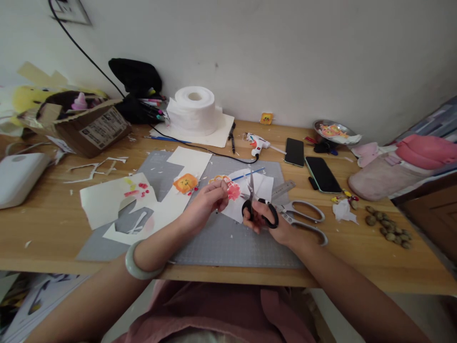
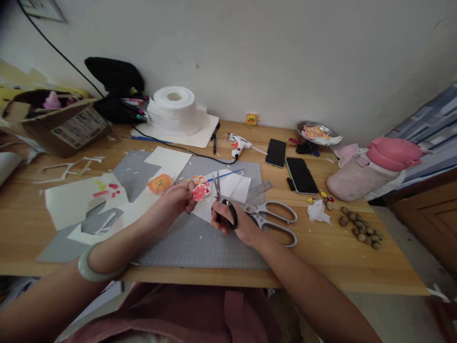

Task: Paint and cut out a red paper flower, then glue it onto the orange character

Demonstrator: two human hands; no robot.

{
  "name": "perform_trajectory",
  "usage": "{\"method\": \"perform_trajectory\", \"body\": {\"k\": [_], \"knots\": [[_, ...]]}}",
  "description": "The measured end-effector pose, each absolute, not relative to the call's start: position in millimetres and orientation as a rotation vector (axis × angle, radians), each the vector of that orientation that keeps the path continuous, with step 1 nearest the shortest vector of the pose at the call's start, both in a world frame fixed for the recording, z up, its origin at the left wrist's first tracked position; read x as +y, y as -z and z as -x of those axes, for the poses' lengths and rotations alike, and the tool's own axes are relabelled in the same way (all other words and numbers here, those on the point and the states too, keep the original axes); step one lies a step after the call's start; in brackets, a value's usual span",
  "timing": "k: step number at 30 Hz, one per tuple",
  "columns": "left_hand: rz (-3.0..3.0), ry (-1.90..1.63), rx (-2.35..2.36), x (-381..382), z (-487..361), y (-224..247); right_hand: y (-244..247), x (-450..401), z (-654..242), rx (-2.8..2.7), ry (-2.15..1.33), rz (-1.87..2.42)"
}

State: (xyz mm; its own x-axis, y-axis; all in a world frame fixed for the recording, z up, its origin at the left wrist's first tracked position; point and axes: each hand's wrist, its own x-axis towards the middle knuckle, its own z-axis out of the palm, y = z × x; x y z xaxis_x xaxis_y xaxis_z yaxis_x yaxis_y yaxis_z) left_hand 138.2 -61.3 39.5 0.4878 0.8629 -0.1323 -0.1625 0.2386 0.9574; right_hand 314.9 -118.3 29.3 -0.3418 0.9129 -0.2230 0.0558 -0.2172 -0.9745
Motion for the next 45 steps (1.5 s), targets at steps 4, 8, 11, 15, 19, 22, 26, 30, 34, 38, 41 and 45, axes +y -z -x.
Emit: {"method": "perform_trajectory", "body": {"k": [4, 8, 11, 15, 19, 22, 26, 30, 34, 38, 41, 45], "knots": [[-1.112, -0.771, 0.775, -57.6, -134.3, -41.5, -38.1, -120.4, -316.4, -1.478, -1.707, 1.204], [-1.124, -0.702, 0.777, -53.4, -132.2, -43.1, -42.2, -119.6, -315.7, -1.547, -1.692, 1.199], [-1.124, -0.67, 0.793, -51.4, -131.6, -45.3, -42.9, -118.4, -316.3, -1.602, -1.68, 1.171], [-1.112, -0.667, 0.819, -50.4, -130.6, -50.1, -42.5, -117.8, -318.1, -1.644, -1.664, 1.15], [-1.105, -0.663, 0.833, -51.0, -129.8, -54.4, -41.9, -117.3, -319.4, -1.665, -1.647, 1.146], [-1.106, -0.659, 0.84, -51.5, -129.7, -55.6, -42.9, -116.9, -319.3, -1.676, -1.643, 1.149], [-1.111, -0.665, 0.843, -51.8, -130.1, -55.3, -43.9, -116.8, -319.0, -1.684, -1.647, 1.131], [-1.119, -0.664, 0.839, -51.4, -130.0, -54.7, -42.7, -116.5, -320.3, -1.711, -1.64, 1.114], [-1.123, -0.657, 0.833, -51.0, -129.6, -54.2, -41.4, -115.7, -321.5, -1.735, -1.632, 1.121], [-1.122, -0.655, 0.831, -51.3, -130.0, -55.2, -40.5, -115.6, -320.9, -1.73, -1.627, 1.135], [-1.122, -0.657, 0.831, -51.7, -130.3, -56.6, -42.1, -115.9, -319.7, -1.719, -1.621, 1.149], [-1.119, -0.666, 0.83, -51.9, -130.3, -56.6, -45.0, -116.3, -318.7, -1.697, -1.604, 1.176]]}}
